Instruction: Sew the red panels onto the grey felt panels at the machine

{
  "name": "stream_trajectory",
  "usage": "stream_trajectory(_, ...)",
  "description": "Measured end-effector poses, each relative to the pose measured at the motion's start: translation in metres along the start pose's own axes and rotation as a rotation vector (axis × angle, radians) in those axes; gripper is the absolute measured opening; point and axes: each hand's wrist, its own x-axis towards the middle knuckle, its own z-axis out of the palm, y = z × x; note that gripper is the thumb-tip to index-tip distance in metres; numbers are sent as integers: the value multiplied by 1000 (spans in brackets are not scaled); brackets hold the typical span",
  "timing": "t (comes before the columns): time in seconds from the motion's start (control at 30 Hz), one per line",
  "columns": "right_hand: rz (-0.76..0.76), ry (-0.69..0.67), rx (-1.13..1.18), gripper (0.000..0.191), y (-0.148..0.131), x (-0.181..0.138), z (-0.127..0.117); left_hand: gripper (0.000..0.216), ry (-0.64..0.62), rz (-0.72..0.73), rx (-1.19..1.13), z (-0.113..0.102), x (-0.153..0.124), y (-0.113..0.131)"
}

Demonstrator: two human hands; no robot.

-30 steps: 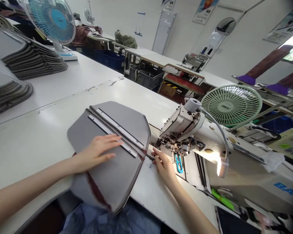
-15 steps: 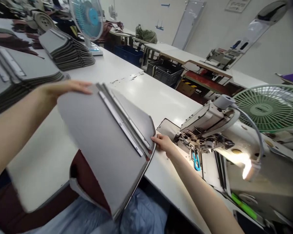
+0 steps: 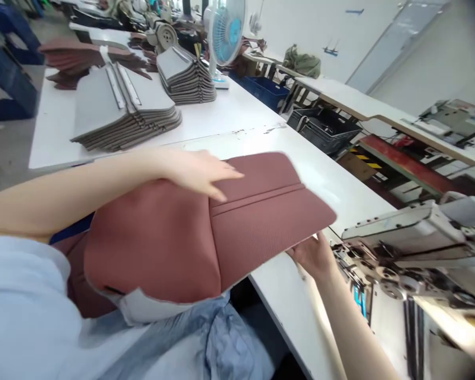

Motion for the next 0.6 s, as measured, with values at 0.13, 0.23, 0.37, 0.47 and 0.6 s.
stream_trajectory(0.13,314,-199,481,85,28,-9,-30,101,241,-464,70,67,-109,-95)
stream_trajectory(0.23,383,-104,598,52,37,15,-29,109,279,-858,-148,115,-168,-122)
stream_trajectory(0.37,342,184,536,21,24,70,-3,86,352,-957,-599,154,-198,-125)
stream_trajectory(0.47,224,240,485,45,-9,85,46,61,465,-1085,-500,153,-234,-136)
stream_trajectory(0.6,-269,-97,227,66,-69,14,143,54,497,-1477,-221,141,-337,-145)
